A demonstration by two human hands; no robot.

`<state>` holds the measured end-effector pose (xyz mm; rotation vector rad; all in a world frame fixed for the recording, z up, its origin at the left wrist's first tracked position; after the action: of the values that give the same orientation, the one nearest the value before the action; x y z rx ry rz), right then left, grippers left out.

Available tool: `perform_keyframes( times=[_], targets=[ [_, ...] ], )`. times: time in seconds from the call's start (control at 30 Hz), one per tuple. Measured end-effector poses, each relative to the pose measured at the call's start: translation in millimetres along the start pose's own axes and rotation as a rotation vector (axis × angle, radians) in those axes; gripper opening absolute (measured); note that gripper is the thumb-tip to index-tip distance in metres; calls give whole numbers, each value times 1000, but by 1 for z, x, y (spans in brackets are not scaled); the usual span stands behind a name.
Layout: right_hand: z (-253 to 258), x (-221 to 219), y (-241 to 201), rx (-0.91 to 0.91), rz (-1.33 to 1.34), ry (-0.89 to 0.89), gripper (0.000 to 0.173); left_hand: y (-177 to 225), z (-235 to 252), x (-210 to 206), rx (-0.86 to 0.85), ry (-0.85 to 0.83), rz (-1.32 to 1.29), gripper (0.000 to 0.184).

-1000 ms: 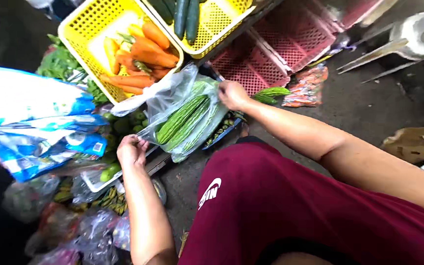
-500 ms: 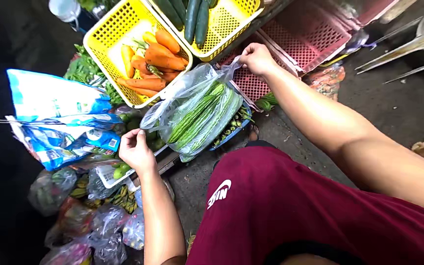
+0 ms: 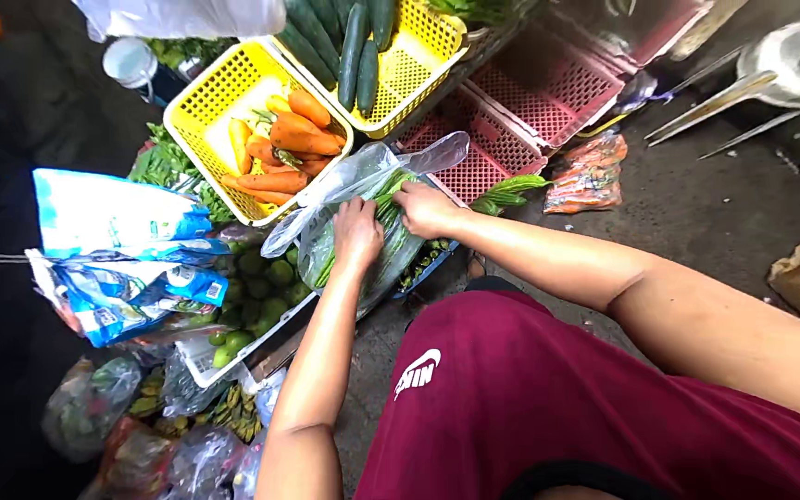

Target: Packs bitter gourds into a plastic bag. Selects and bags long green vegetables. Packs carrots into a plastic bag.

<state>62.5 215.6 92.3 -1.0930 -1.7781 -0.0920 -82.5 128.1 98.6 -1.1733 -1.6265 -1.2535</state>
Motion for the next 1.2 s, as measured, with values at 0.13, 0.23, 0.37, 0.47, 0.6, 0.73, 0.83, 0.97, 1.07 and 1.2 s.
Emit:
perform_keyframes(
  times=[0.13,0.23,0.37,0.47,0.6,0.73,0.83,0.97,1.07,1.2],
  targets=[
    [1,0,-9,-46,-77,-57,50,-11,6,-4,-24,-37,43,43],
    [4,15,-19,-25,-192,-110,51,-15,10,2,-38,-53,81,44],
    [5,39,-38,40,-300,-317,55,-23,4,23,-16,-63,-30,51],
    [3,47,-50,83,-350,-437,59,-29,-2,37,21,-87,-111,48],
    [10,51,-55,168,-262,-439,54,-34,-19,54,54,-122,-230,44],
    [8,65,-69,310,-118,-328,48,-54,-58,83,61,-35,-471,42],
    [-5,90,-78,411,12,-210,42,-64,-100,113,20,164,-691,46],
    [-47,154,-57,515,19,-55,38,-50,-141,153,-175,408,-832,49],
    [-104,200,5,548,25,162,34,-23,-143,171,-314,537,-890,53],
    [-183,227,131,439,335,453,27,47,-87,170,-431,534,-962,54]
  ],
)
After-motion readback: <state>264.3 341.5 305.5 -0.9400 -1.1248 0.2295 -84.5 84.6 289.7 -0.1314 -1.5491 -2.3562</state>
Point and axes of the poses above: each hand's wrist, its own z-axis towards the middle knuckle, its own x-axis out of the back of the hand, y = z × x, the point moved 3 cm from there along z, towards the middle knuckle, and after that the axes turned 13 degrees about -y, right-handed, at the moved point
